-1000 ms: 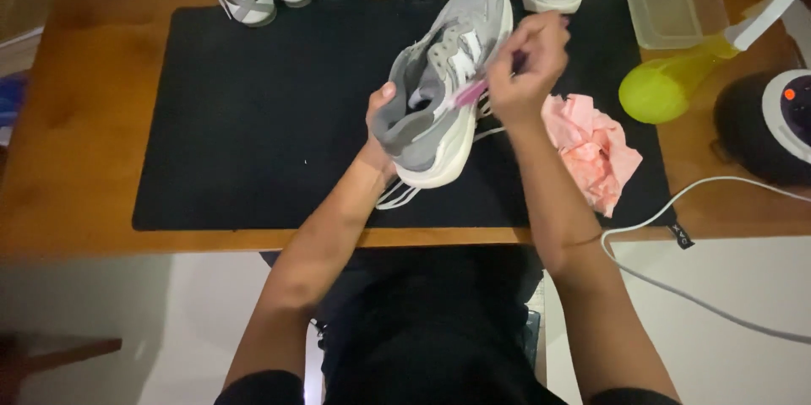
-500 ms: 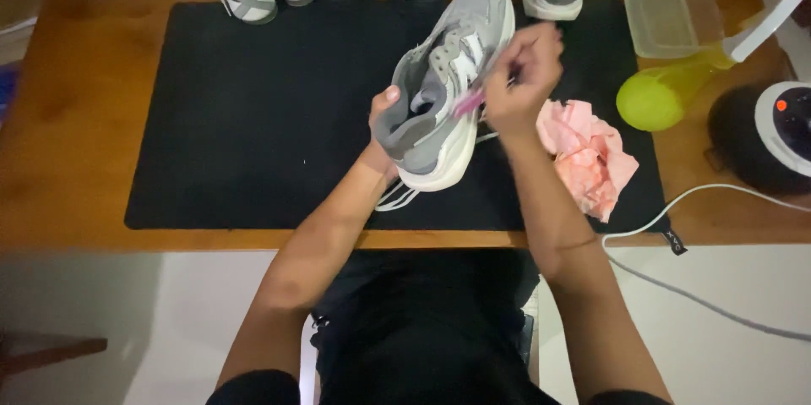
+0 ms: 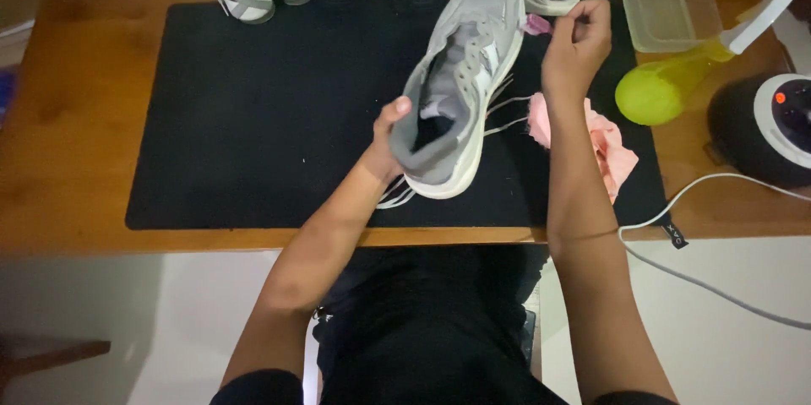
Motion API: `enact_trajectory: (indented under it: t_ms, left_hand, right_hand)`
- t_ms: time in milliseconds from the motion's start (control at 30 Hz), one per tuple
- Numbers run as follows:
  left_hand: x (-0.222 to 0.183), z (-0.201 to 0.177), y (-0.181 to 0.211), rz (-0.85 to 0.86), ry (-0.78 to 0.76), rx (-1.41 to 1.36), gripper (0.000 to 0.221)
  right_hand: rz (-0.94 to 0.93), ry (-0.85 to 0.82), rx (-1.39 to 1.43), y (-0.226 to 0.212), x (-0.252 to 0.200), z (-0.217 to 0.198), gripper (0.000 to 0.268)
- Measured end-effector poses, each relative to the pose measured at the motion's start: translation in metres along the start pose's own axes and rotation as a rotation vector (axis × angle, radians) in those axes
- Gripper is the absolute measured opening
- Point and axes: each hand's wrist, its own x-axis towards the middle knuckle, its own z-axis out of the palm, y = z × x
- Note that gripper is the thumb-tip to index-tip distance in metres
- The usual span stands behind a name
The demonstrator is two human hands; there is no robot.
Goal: Cleaning a grey sneaker using a spray bottle, toothbrush, and a cloth on a workbench.
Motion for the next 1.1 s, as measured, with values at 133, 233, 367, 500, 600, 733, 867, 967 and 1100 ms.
enact_trajectory:
  t_ms: [133,233,367,500,600,733,867,967,1100]
  left_hand:
    - [0.0,0.031,0.017,0.12,-0.146,0.294,0.076]
    - [0.004,0.03,0.021,0.204,-0.087,0.316,0.078]
    - [0.011,0.028,0.023,0.332,0.007,0.342,0.083]
    - [0.008,0.04,0.032,0.34,0.145,0.554,0.104]
    - [0.008,0.035,0.03,0.345,0.18,0.553,0.102]
    - [0.012,0.029,0.026,0.415,0.234,0.531,0.093]
    - [0.009,0.034,0.035,0.416,0.271,0.698,0.085]
    - [0.007,0.031,0.037,0.432,0.243,0.638,0.092]
    - [0.006,0.042,0.038,0.498,0.311,0.972,0.078]
  right_hand:
    - [0.096,-0.107,-0.038,-0.011,-0.001,-0.001,0.02]
    - [-0.016,-0.179,-0.218,0.02,0.0,0.002,0.028]
    - [0.23,-0.405,-0.488,-0.028,-0.007,0.003,0.034]
    - [0.291,-0.644,-0.554,-0.04,-0.013,0.007,0.043]
    - [0.254,-0.691,-0.537,-0.027,-0.015,0.007,0.043]
    - [0.118,-0.688,-0.549,0.007,-0.015,0.012,0.039]
    - [0.023,-0.767,-0.576,-0.003,-0.02,0.009,0.03]
    - [0.078,-0.83,-0.458,-0.035,-0.014,0.004,0.014]
    - [-0.267,-0.603,0.087,-0.068,-0.017,-0.005,0.045]
